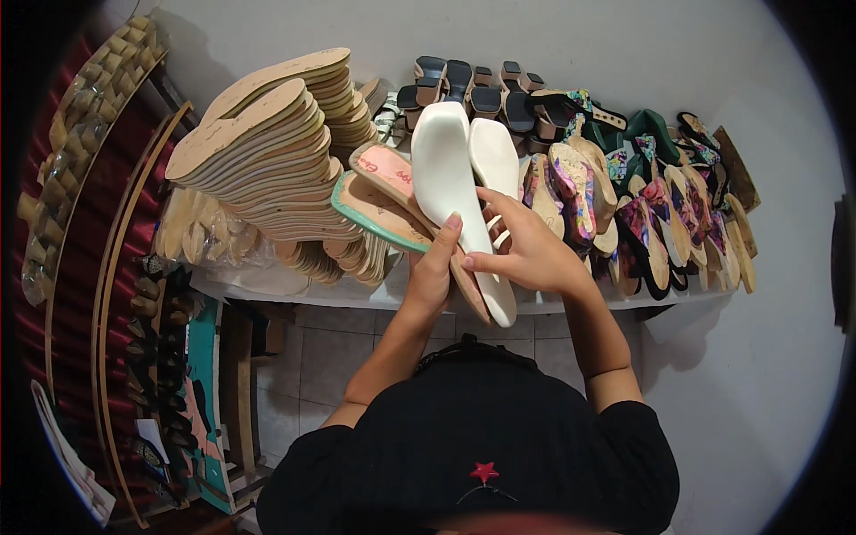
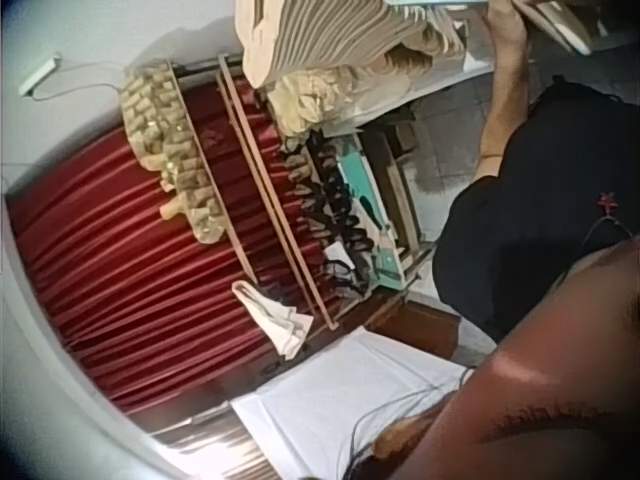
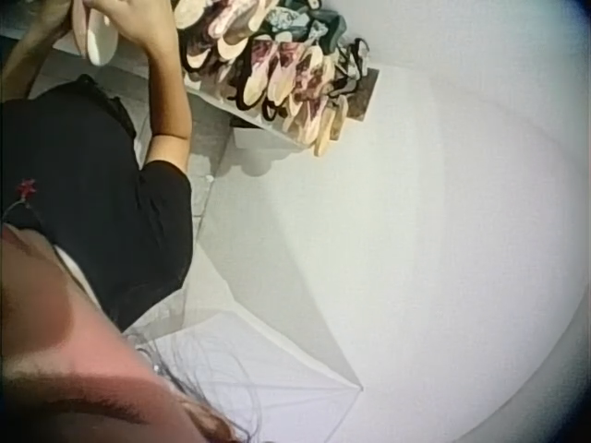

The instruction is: The person is organizing shoe insoles and wooden lasts at a manufacturing station.

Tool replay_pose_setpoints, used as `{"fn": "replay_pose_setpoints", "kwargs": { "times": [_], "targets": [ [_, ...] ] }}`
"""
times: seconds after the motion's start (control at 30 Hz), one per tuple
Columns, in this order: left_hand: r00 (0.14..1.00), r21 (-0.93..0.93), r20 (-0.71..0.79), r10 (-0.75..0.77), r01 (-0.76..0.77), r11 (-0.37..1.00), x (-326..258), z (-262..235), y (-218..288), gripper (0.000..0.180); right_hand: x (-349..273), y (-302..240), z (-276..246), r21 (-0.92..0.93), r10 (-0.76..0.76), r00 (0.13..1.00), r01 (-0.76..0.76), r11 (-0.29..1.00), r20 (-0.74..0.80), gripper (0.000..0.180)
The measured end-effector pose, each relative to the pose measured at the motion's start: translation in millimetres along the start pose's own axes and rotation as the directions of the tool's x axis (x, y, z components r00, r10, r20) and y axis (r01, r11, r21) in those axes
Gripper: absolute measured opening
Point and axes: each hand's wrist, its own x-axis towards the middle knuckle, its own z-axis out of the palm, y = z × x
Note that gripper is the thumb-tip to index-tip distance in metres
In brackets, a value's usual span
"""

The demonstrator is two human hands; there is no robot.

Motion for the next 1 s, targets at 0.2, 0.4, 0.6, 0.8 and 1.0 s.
{"fn": "replay_pose_setpoints", "kwargs": {
  "times": [0.2, 0.4, 0.6, 0.8, 1.0],
  "targets": [
    [0.997, 0.042, -0.036, 0.061, -0.059, 0.997, -1, 4, -2, 0.042, -1, 14, 0, -0.01, 0.012, 0.996, -0.013, 1.0, -0.086, 0.069],
    [0.978, 0.123, -0.049, 0.202, -0.195, 0.973, 2, -2, 4, 0.047, 25, 32, -21, -0.172, 0.033, 0.921, -0.107, 0.979, -0.389, 0.06],
    [0.982, 0.069, -0.065, 0.175, -0.171, 0.983, -1, -1, 7, 0.06, 69, 70, -13, -0.519, 0.26, 0.867, -0.469, 0.715, -0.426, 0.075],
    [0.993, 0.059, -0.022, 0.119, -0.118, 0.991, -2, -13, 5, 0.068, 86, 76, -10, -0.47, 0.355, 0.834, -0.536, 0.701, -0.422, 0.077],
    [0.982, 0.129, -0.054, 0.18, -0.172, 0.977, -3, -2, 11, 0.064, 81, 64, -11, -0.587, 0.321, 0.848, -0.525, 0.616, -0.421, 0.068]
  ]
}}
